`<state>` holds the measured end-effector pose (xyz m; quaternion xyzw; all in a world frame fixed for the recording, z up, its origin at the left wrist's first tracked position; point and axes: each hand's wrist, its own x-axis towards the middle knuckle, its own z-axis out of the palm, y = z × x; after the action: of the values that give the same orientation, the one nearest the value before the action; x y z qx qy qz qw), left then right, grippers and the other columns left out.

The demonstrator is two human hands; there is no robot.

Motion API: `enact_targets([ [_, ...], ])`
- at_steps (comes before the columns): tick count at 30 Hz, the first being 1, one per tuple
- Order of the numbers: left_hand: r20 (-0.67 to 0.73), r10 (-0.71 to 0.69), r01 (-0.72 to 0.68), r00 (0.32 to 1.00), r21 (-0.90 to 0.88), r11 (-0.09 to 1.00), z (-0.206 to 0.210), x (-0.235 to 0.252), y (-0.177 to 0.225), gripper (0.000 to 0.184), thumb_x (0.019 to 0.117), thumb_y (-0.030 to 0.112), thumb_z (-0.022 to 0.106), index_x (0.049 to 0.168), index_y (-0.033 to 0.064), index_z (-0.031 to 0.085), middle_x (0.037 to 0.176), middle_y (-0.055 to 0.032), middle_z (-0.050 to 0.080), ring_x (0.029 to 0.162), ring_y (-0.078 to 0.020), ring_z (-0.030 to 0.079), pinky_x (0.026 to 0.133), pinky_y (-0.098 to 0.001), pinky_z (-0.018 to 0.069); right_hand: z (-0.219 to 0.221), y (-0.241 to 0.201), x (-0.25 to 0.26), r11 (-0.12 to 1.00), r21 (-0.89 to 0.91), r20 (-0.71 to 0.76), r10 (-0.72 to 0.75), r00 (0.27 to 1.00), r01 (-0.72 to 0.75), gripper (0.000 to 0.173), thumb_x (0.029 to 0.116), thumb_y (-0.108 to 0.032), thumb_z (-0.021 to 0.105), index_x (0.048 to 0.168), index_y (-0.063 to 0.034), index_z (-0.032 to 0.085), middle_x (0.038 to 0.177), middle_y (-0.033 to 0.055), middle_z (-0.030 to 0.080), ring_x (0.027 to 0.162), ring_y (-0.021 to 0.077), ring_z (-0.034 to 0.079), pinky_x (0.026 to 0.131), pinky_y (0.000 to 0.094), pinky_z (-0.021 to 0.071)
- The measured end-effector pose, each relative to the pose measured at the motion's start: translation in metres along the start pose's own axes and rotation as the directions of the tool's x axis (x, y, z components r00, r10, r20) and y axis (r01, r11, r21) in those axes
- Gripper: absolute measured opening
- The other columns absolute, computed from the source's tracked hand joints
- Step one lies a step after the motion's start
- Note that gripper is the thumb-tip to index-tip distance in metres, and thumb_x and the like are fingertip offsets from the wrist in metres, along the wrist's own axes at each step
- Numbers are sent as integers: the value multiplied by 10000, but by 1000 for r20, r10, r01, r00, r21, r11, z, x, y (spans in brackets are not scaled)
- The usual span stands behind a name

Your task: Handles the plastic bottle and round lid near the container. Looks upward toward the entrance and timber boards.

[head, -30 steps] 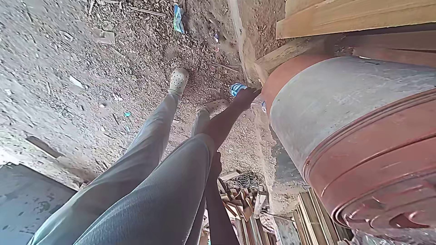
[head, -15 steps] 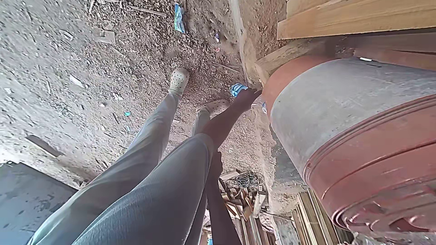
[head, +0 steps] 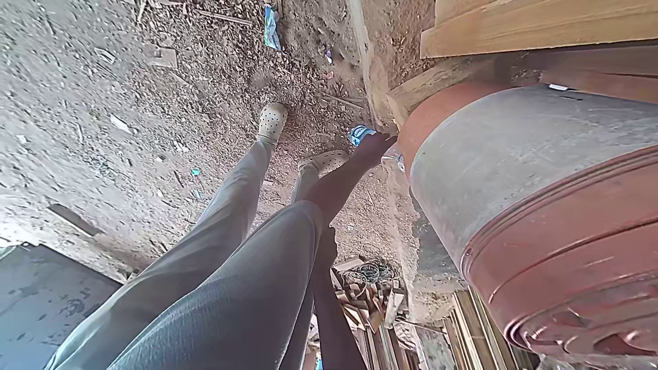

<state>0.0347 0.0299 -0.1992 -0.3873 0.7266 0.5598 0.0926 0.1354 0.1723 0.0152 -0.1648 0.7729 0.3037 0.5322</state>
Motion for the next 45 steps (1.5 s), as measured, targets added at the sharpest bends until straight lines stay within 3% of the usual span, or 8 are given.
enact_targets([
  [4,7,-2,2,1000,11,1000,2,2,0,844,717,-34,846,1476,161,535,1390,-140,615,1309,-366,564,1027,-581,483,-58,-26,-22,996,-2,230,91,969,-93,547,1065,-382,517,1514,-75,457,1450,177,567,1216,317,642,991,495,511],
  [5,12,-4,3,1000,13,1000,1,2,0,844,714,-31,849,1474,160,536,1384,-138,617,1308,-365,563,1022,-581,486,-50,-23,-21,997,5,180,70,981,-72,541,1061,-396,520,1490,-67,486,1410,180,597,1175,317,662,962,496,524],
  [7,15,-2,2,1000,14,1000,1,4,0,863,707,-23,858,1481,170,529,1382,-132,619,1305,-363,565,1020,-579,491,10,5,5,1000,3,-103,-30,994,31,542,978,-493,562,1342,-99,639,1225,161,693,937,299,729,758,492,589],
  [9,7,9,-9,1000,8,1000,2,3,-1,858,712,-21,854,1484,170,529,1379,-136,621,1302,-364,567,1023,-580,491,31,15,21,1000,7,-58,-5,998,5,557,963,-516,565,1371,-141,620,1286,141,668,977,300,723,777,511,589],
  [13,5,17,-17,1000,13,1000,1,2,-2,836,731,-13,842,1485,163,528,1362,-143,626,1291,-364,574,1019,-578,489,14,7,16,1000,8,47,25,999,-26,562,986,-474,568,1428,-127,576,1357,148,637,1070,310,706,849,518,577],
  [33,15,21,-22,1000,16,1000,1,3,-5,851,718,-11,847,1486,170,528,1386,-132,619,1302,-360,569,1025,-582,486,17,8,22,999,30,19,12,1000,-13,561,983,-480,569,1420,-128,586,1349,146,641,1053,316,707,820,536,578],
  [45,14,29,-30,999,13,999,0,3,-5,862,706,-17,851,1485,168,532,1389,-125,621,1301,-348,572,1033,-578,479,2,1,17,1000,12,82,17,996,-18,533,1020,-450,515,1435,-119,566,1365,144,634,1091,308,694,851,518,567],
])
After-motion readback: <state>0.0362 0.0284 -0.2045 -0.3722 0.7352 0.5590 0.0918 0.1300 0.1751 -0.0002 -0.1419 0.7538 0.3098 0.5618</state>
